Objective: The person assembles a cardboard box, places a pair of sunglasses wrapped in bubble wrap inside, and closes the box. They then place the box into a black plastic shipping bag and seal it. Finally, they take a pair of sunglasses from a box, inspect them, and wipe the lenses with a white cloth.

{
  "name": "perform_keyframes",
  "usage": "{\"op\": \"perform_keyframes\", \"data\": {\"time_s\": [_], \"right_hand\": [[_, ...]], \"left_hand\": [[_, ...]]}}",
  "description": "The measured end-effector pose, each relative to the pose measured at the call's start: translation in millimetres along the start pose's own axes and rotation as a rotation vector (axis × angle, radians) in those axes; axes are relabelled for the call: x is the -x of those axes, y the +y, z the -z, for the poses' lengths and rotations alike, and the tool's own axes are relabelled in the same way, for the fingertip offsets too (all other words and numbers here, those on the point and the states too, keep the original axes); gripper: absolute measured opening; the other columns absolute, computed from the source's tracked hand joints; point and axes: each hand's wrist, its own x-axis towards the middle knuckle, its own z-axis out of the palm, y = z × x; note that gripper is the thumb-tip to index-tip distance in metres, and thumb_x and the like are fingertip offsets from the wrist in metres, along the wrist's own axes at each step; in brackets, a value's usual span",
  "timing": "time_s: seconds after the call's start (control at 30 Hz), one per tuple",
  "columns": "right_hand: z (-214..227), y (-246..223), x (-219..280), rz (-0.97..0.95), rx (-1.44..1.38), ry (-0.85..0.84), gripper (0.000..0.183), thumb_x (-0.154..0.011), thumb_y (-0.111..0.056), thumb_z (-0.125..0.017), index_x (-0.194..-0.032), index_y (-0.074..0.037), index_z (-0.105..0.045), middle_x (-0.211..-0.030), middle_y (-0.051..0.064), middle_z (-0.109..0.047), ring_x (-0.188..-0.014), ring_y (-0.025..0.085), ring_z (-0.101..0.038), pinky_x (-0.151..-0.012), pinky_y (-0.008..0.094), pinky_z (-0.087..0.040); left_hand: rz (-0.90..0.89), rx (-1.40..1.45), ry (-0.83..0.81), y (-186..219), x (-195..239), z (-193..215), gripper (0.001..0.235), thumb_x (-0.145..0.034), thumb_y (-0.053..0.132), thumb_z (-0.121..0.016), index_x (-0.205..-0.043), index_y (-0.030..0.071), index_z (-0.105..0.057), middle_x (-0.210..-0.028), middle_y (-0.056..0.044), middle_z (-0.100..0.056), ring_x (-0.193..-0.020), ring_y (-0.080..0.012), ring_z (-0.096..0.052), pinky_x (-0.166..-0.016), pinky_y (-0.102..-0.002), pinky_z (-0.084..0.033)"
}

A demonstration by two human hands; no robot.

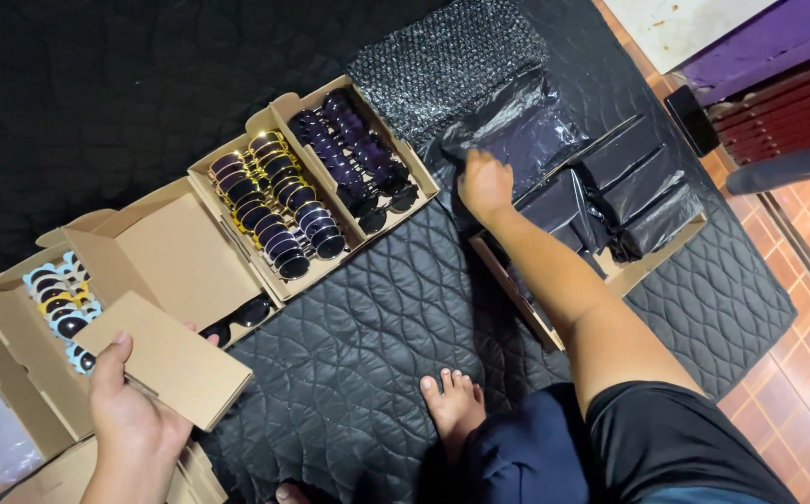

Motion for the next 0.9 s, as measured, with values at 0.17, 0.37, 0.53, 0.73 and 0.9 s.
{"op": "perform_keyframes", "data": {"time_s": [0.17,0.37,0.53,0.73,0.9], "right_hand": [[69.7,-12.0,-6.4,-0.101,-0.332,0.188,0.013,-0.087,0.000,-0.051,-0.097,-0.005,-0.046,-0.088,0.017,-0.058,-0.075,0.036,-0.060,-0.061,0.051,-0.050],[120.1,-1.3,-28.8,0.044,-0.464,0.483,0.014,-0.085,0.002,-0.051,-0.094,-0.009,-0.052,-0.087,0.015,-0.054,-0.079,0.033,-0.054,-0.070,0.045,-0.041],[192.6,-33.8,-18.3,0.139,-0.535,0.706,0.032,-0.087,0.001,-0.050,-0.095,-0.011,-0.078,-0.085,0.009,-0.050,-0.077,0.025,-0.057,-0.070,0.039,-0.046],[241.2,-117.6,39.8,0.280,-0.820,0.534,0.025,-0.092,0.000,-0.054,-0.104,-0.010,-0.073,-0.103,0.003,-0.067,-0.078,0.015,-0.061,-0.073,0.030,-0.050],[239.3,-183.5,102.3,0.471,-0.977,0.152,0.045,-0.087,0.005,-0.064,-0.131,-0.005,-0.069,-0.106,0.024,-0.071,-0.104,0.043,-0.069,-0.095,0.050,-0.052]], "left_hand": [[-0.029,-0.037,-0.048,1.6,-0.3,0.1,0.040,-0.094,0.041,-0.051,-0.124,0.015,-0.059,-0.110,-0.011,-0.066,-0.104,-0.0242,-0.068,-0.101,-0.053,-0.059],[-0.076,-0.058,-0.166,8.3,0.5,-1.8,0.053,-0.093,0.043,-0.055,-0.138,0.016,-0.060,-0.118,-0.009,-0.071,-0.095,-0.0356,-0.070,-0.082,-0.050,-0.059],[-0.076,-0.042,-0.220,2.0,-2.8,-5.1,0.047,-0.093,0.043,-0.057,-0.132,0.017,-0.062,-0.113,-0.005,-0.071,-0.099,-0.0285,-0.070,-0.086,-0.048,-0.058],[-0.161,-0.013,-0.472,-4.8,17.6,-15.4,0.034,-0.097,0.028,-0.060,-0.118,0.002,-0.066,-0.104,-0.011,-0.075,-0.092,-0.0278,-0.074,-0.076,-0.044,-0.063],[-0.056,0.035,-0.268,-12.1,39.5,-33.2,0.032,-0.088,0.022,-0.067,-0.117,0.010,-0.066,-0.104,-0.019,-0.073,-0.091,-0.0344,-0.074,-0.080,-0.054,-0.062]]}}
